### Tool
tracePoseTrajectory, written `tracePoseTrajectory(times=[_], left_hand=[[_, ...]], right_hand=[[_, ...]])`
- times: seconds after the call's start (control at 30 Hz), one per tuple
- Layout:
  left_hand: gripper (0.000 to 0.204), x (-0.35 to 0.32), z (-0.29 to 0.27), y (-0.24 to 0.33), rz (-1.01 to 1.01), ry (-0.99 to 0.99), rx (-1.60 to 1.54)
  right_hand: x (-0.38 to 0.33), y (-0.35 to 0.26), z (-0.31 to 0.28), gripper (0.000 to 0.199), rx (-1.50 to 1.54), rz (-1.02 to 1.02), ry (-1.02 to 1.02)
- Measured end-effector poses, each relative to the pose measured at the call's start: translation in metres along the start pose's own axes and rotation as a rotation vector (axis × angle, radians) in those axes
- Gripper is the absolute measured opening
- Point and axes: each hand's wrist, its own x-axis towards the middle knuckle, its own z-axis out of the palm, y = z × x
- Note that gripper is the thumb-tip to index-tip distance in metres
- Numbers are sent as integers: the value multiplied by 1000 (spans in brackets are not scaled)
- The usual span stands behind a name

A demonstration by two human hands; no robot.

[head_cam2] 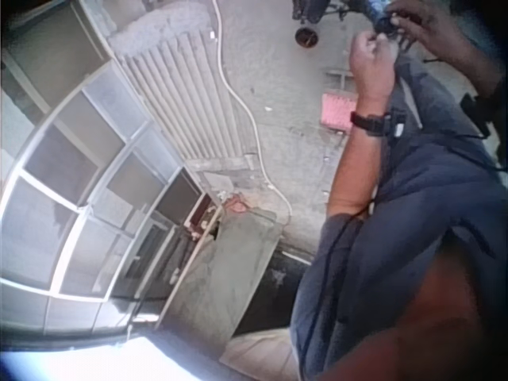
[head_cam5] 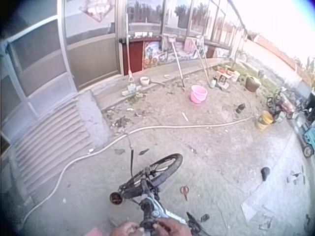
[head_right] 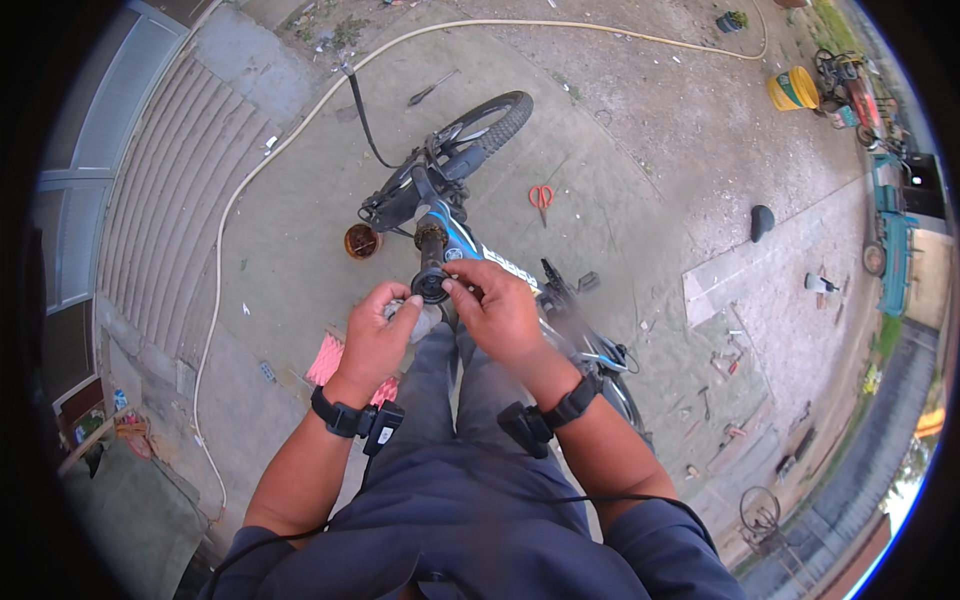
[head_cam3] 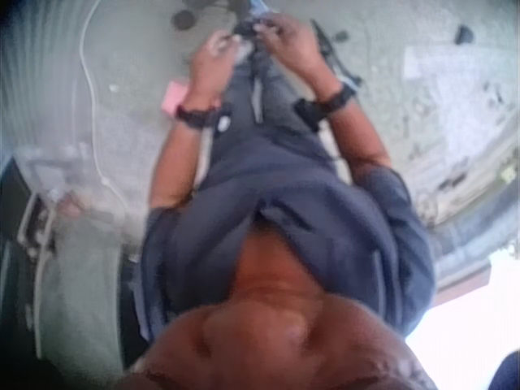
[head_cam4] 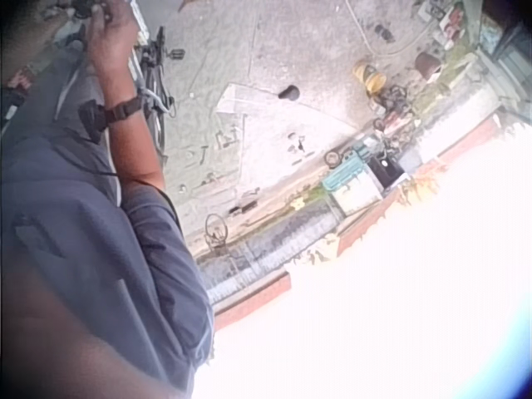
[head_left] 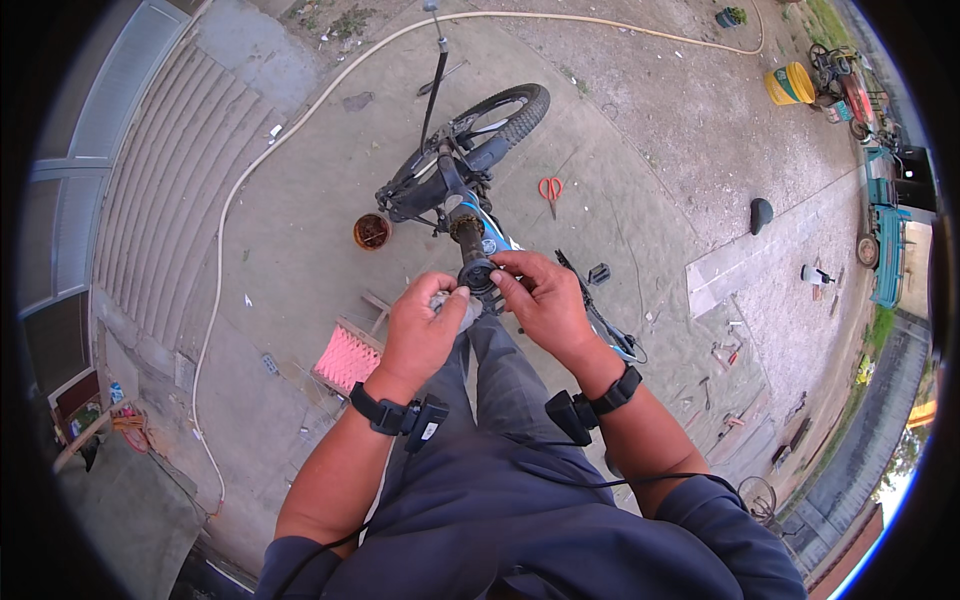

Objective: The person assembles a bicycle by installing small parts into the handlebar stem, wiping the stem with a cloth, and attaching a spring and handlebar grip. The person retrieves parts from a white basin and places them onto the bicycle frame.

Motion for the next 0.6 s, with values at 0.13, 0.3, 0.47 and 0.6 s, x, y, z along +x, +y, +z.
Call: tracePoseTrajectory(times=[0.13, 0.3, 0.47, 0.6], left_hand=[[20, 1, 2, -2, 17, 13, 26], [21, 0, 5, -1, 23, -1, -15], [20, 1, 5, -1, -28, -15, -17], [19, 2, 4, 1, 21, -21, -12]], right_hand=[[3, -3, -4, 24, -121, -40, -28], [6, -3, -4, 24, -154, -94, -27], [5, -5, -6, 21, -134, -48, -67], [7, -5, -9, 20, -110, -62, -98]])
